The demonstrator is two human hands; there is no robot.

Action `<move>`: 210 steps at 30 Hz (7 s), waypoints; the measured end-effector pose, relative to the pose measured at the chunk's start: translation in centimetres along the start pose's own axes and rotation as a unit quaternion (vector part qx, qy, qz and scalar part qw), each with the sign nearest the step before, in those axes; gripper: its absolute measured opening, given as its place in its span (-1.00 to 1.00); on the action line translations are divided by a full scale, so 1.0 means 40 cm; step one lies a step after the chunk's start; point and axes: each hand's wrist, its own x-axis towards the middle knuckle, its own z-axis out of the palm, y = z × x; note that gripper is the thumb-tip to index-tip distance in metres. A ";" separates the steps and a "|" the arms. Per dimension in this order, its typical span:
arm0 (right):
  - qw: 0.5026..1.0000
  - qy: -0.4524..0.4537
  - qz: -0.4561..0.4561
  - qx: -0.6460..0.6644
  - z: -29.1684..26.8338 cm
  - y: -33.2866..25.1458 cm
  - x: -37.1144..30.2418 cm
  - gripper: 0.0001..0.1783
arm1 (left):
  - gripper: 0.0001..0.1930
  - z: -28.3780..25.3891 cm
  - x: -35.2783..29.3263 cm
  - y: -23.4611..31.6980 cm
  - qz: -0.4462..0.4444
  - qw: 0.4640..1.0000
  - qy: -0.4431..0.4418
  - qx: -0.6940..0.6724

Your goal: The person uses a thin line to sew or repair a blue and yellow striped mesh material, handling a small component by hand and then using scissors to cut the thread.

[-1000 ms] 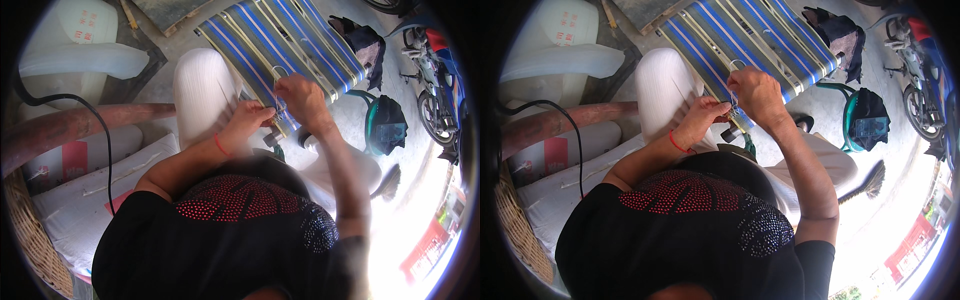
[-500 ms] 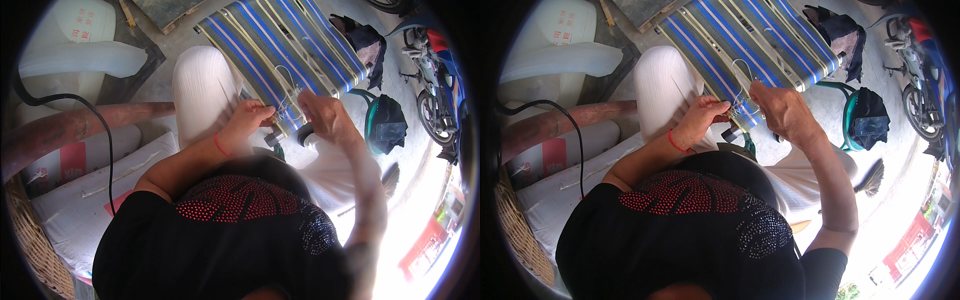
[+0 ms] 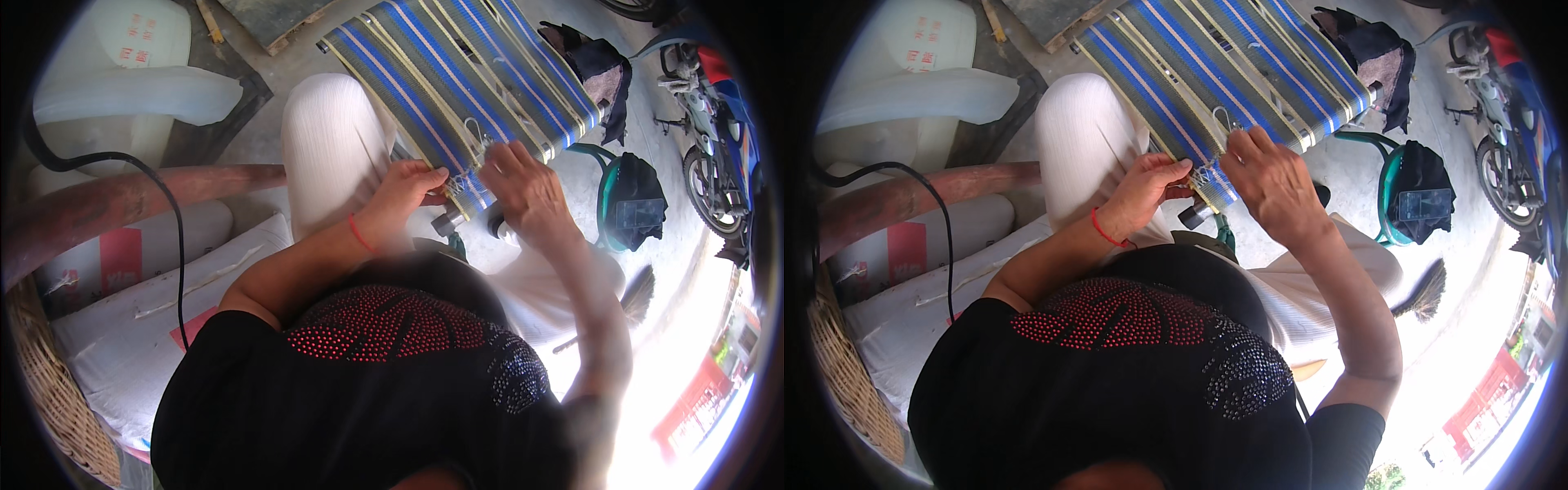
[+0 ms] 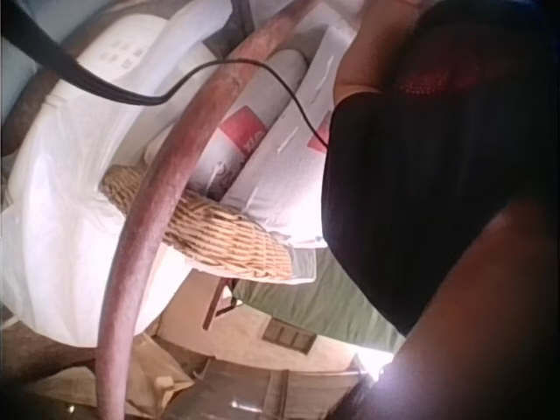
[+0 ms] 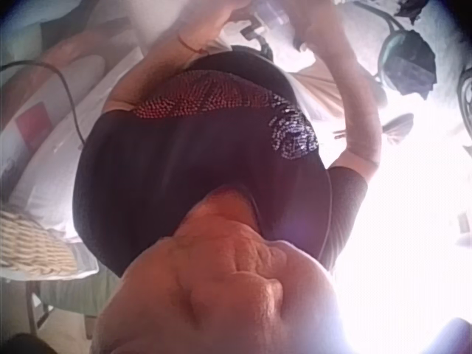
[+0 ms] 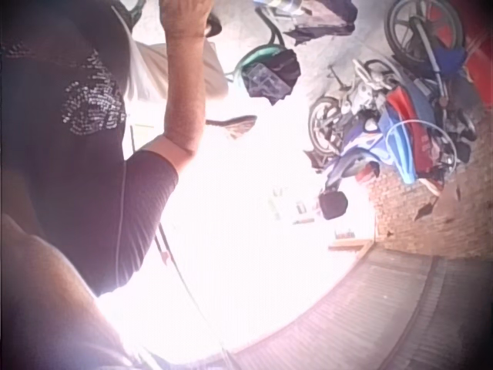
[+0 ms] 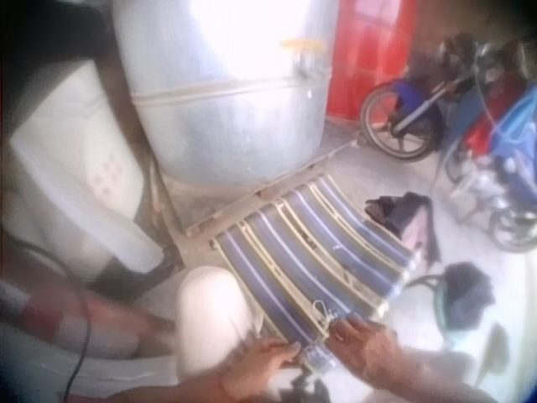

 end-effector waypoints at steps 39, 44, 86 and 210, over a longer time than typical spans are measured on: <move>0.861 -0.100 0.211 0.452 0.051 0.005 0.285 -0.85 | -0.81 0.005 0.003 0.010 -0.039 0.998 0.014 0.051; 0.819 -0.080 0.190 0.535 0.009 -0.025 0.384 -0.87 | -0.80 -0.027 0.011 -0.004 -0.038 0.997 0.014 0.073; 0.869 0.204 0.332 0.306 0.111 -0.078 -0.112 -0.90 | -0.87 0.038 0.005 0.018 -0.044 0.995 0.047 0.077; 0.889 0.121 0.368 0.245 0.086 -0.106 -0.099 -0.88 | -0.81 0.013 0.013 0.021 -0.052 0.997 0.009 0.060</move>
